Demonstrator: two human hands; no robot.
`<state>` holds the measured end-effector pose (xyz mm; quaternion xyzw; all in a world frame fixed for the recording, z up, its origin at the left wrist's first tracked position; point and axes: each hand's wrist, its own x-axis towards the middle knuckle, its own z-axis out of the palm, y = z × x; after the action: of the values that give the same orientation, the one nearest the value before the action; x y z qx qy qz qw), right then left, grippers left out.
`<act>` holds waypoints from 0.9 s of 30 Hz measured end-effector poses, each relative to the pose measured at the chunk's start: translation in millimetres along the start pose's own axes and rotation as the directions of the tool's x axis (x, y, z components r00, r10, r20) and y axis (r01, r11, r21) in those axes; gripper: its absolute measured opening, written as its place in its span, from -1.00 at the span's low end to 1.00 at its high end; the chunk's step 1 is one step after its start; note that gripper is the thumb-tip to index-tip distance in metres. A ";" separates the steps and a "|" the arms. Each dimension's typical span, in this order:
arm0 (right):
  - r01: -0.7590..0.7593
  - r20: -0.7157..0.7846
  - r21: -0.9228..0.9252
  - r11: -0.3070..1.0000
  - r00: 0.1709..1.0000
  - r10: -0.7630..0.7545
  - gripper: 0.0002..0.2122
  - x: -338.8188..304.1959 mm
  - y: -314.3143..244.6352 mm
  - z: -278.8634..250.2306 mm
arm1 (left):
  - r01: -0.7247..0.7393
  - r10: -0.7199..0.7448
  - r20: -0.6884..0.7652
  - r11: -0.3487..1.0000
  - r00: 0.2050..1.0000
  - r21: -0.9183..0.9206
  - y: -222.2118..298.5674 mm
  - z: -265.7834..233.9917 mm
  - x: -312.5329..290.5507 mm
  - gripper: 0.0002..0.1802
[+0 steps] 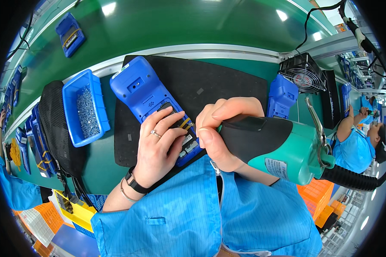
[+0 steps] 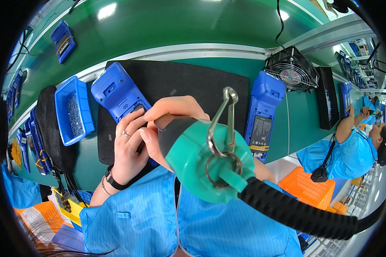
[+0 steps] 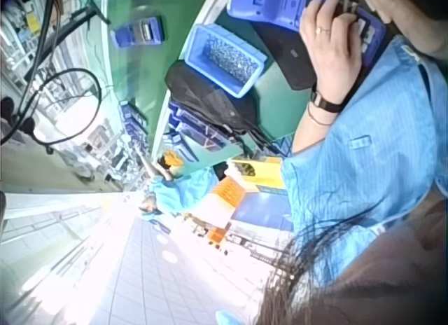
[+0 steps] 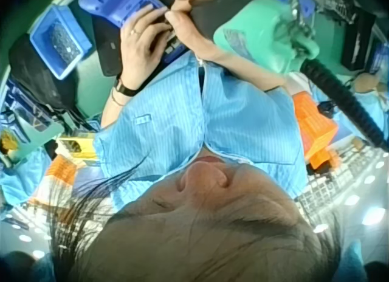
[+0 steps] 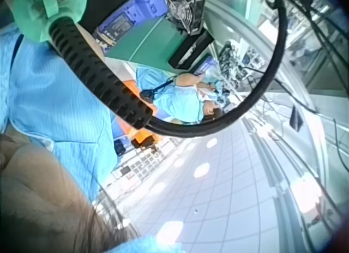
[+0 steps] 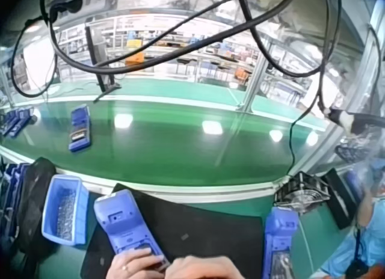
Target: The person fastens screws into handheld electronic devices using an electric screwdriver and places them onto the conveyor belt.
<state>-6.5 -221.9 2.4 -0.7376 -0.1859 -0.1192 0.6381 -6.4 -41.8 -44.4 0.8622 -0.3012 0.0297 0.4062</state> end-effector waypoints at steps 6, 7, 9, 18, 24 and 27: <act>-0.016 0.000 0.011 1.000 1.000 0.016 -0.70 0.9 -1.3 -0.2 | 0.002 -0.002 0.004 1.000 1.000 0.008 -0.3 -0.3 -0.6 -0.77; -0.015 -0.001 0.010 1.000 1.000 0.015 -0.70 0.3 -1.3 -0.2 | 0.000 0.000 0.007 1.000 1.000 0.007 -0.3 -0.3 -0.5 -0.76; -0.007 0.000 0.014 1.000 1.000 0.007 -0.70 -0.7 0.0 0.2 | -0.004 0.003 0.007 1.000 1.000 0.009 0.0 0.0 -0.7 -0.76; -0.033 0.014 -0.001 0.999 0.999 0.033 -0.70 -0.5 -1.9 -1.3 | -0.004 0.004 -0.002 1.000 1.000 0.019 0.6 0.9 0.4 -0.76; -0.041 0.037 -0.012 0.999 0.998 0.041 -0.69 4.1 -6.0 -2.8 | -0.006 0.006 -0.009 1.000 1.000 0.008 -1.0 1.9 -0.5 -0.76; -0.046 0.031 -0.006 0.999 0.998 0.046 -0.68 2.3 -4.1 -3.0 | -0.014 0.014 -0.008 1.000 1.000 -0.004 -2.6 2.5 0.0 -0.76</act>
<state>-6.0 -224.1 7.5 -0.7452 -0.1783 -0.0937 0.6356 -5.5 -42.4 -47.8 0.8591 -0.3058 0.0356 0.4088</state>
